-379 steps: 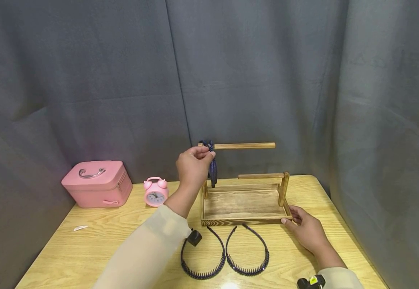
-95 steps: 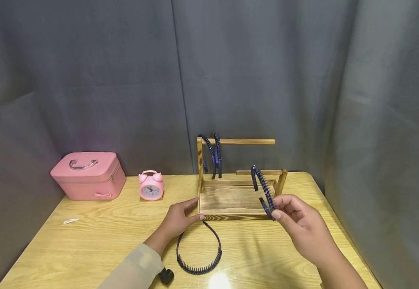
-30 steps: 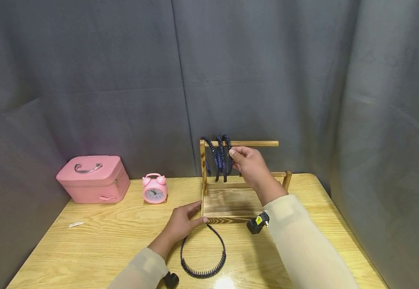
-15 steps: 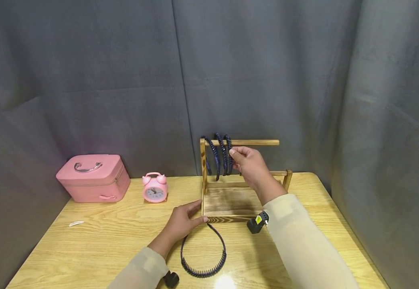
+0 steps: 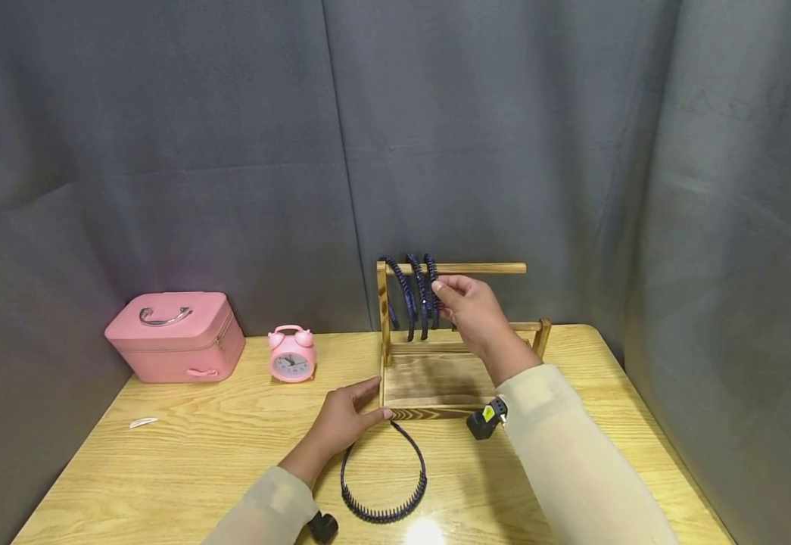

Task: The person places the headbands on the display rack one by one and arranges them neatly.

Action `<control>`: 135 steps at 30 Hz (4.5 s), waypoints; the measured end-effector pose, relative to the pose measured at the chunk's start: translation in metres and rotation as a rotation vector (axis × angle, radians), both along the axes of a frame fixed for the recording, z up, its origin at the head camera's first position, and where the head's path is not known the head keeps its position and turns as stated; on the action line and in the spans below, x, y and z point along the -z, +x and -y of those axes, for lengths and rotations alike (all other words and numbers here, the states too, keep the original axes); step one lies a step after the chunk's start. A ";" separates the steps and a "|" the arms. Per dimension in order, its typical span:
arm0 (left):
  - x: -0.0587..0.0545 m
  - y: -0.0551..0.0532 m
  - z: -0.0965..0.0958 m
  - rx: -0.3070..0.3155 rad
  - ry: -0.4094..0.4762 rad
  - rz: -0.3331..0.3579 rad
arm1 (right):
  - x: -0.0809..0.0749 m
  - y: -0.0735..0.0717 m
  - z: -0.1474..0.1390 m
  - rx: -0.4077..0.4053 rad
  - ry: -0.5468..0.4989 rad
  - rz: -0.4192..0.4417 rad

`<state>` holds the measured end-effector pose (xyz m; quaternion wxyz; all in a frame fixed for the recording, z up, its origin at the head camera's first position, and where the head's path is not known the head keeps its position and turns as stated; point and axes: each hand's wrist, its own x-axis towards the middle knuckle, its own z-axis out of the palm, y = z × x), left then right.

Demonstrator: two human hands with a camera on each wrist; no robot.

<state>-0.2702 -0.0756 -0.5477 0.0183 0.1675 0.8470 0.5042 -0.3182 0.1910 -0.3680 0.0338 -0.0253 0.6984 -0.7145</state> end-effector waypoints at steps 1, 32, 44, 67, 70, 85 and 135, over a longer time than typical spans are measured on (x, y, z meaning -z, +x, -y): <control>0.000 0.000 0.000 0.000 0.000 0.000 | 0.000 0.000 0.000 0.001 0.000 0.000; -0.002 0.000 0.001 -0.014 -0.041 -0.020 | 0.109 0.143 -0.023 -0.488 0.789 -0.654; 0.002 0.000 0.001 -0.007 -0.001 0.016 | 0.129 0.141 0.005 -0.768 0.923 -0.642; -0.009 -0.001 -0.002 0.001 0.012 -0.005 | 0.095 0.179 -0.032 -0.790 0.826 -0.641; -0.009 -0.001 -0.002 0.000 0.005 -0.002 | 0.083 0.182 -0.049 -0.704 0.736 -0.608; -0.001 0.001 0.000 -0.002 -0.011 0.023 | 0.023 0.158 -0.098 0.028 0.237 -0.591; 0.000 0.000 -0.001 -0.007 0.008 0.038 | -0.004 0.011 -0.025 0.124 0.026 -0.147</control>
